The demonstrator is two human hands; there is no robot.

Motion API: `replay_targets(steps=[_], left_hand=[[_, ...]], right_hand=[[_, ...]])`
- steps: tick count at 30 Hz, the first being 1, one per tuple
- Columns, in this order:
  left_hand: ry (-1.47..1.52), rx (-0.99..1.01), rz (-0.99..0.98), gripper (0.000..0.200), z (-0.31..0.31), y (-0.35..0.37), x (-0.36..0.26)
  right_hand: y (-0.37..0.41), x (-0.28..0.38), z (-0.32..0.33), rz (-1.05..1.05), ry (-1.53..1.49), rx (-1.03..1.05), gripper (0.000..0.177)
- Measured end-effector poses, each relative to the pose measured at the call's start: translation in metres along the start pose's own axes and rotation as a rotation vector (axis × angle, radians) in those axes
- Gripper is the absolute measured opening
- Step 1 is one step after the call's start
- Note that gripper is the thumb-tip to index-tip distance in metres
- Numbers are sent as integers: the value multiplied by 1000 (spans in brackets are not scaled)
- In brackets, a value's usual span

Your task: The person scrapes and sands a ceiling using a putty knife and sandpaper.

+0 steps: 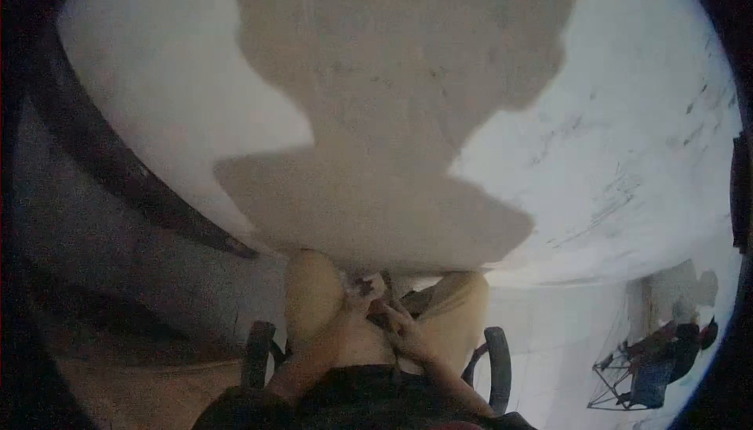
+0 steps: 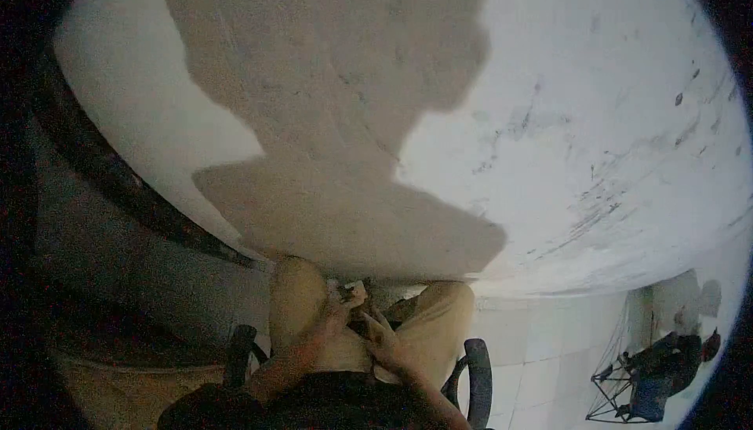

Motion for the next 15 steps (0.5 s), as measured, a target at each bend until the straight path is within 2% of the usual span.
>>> replay_targets(steps=[2,6,10,12,15], left_hand=[[-9,-6,-7,78,1,-1,1],[-36,-27,-16,86,2,12,-6],[-71,-45,-50,94,5,16,-9],[-60,-18,-153,91,24,-25,10],[-74,60,-190,82,31,-48,21]], right_hand=[[2,11,4,48,-63,-39,62],[-11,-6,-15,181,-3,-110,65],[-4,1,-11,111,-83,-73,57],[2,13,-6,25,-113,-33,52],[0,13,-9,86,-55,-70,52]])
Point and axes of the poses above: each hand's wrist, its own y-axis away from the middle knuckle, its own z-axis out of the back of the hand, x = y × z, the point moved 10 cm from there along -y, towards the middle knuckle, and after that the axes turned 15 degrees about y, right-handed, at the moved point
